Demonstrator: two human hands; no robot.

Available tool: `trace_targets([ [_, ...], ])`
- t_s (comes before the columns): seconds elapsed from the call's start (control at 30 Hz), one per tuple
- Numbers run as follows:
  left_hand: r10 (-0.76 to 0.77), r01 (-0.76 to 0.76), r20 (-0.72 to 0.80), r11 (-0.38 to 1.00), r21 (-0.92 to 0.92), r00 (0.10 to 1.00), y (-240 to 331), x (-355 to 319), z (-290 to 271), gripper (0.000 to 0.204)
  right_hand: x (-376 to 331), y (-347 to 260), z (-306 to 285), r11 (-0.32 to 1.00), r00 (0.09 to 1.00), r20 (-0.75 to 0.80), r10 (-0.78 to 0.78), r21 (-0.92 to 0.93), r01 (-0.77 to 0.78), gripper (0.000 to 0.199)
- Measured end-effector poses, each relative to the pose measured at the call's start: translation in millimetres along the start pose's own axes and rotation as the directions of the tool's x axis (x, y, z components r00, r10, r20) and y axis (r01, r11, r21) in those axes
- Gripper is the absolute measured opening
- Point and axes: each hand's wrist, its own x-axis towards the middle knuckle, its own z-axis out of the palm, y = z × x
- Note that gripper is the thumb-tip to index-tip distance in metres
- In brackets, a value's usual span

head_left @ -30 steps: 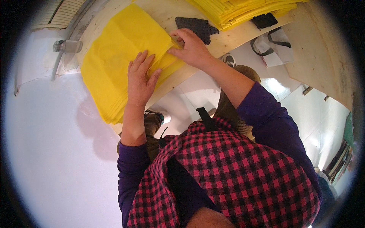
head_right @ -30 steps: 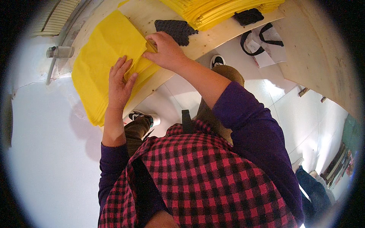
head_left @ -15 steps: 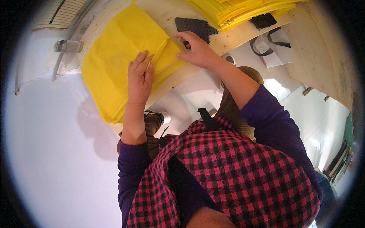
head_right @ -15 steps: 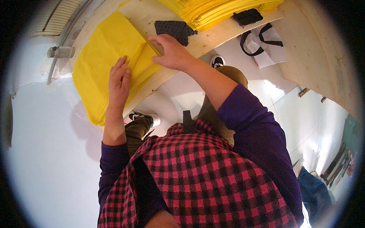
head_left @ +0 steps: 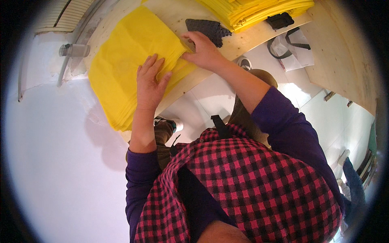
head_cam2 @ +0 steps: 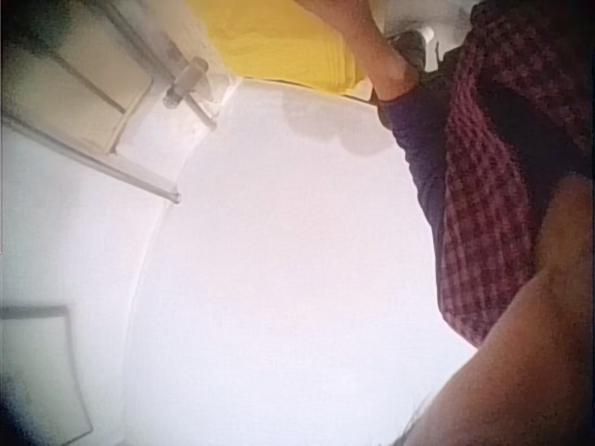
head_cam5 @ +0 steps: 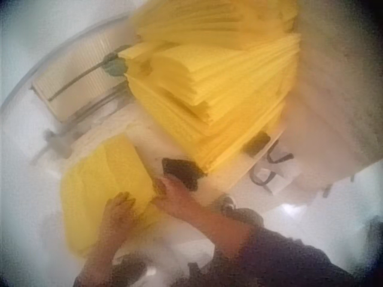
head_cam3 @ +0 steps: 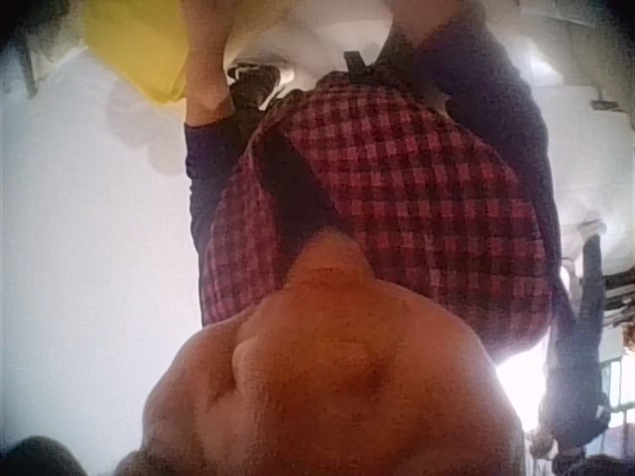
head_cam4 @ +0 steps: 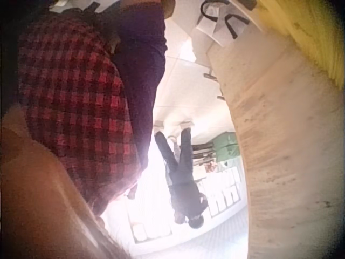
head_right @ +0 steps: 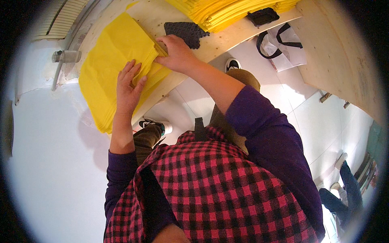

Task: The person folds multiple yellow fabric pieces on a wooden table. They smooth each piece, fold it in half, then fold again into a smaller rectangle, and stack the finished items on the right side of the table.

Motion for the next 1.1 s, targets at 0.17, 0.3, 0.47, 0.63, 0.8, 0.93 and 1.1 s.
trace_targets([
  [0.17,0.005,-0.005,0.012,0.998,0.058,1.0,3,0,-1,0.038,2,-1,4,0.999,0.999,-0.037,-0.027,0.04,0.029,0.06],
  [0.3,0.012,-0.013,-0.02,1.0,-0.013,1.0,-3,1,1,0.035,2,-3,3,0.999,0.999,-0.038,-0.006,0.041,0.007,0.06],
  [0.47,0.03,-0.035,-0.065,0.996,-0.082,0.997,-9,0,4,0.029,0,-6,-5,0.997,1.0,-0.013,-0.003,0.073,0.004,0.058],
  [0.63,0.001,-0.011,-0.083,0.993,-0.12,0.997,-10,0,5,0.027,-3,-3,-19,0.996,0.999,0.044,-0.026,0.089,0.022,0.056],
  [0.8,-0.011,0.001,-0.081,0.991,-0.131,0.997,-11,-1,6,0.026,-4,1,-18,0.996,0.997,0.074,-0.035,0.085,0.029,0.057],
  [0.93,0.007,-0.017,-0.073,0.991,-0.134,0.997,-8,1,4,0.029,-3,-1,-10,0.993,0.993,-0.008,-0.117,0.001,0.117,0.058],
  [1.1,0.044,-0.045,-0.029,0.999,-0.013,0.999,-1,0,1,0.036,0,-4,-1,0.99,0.989,-0.034,-0.143,-0.011,0.142,0.059],
])
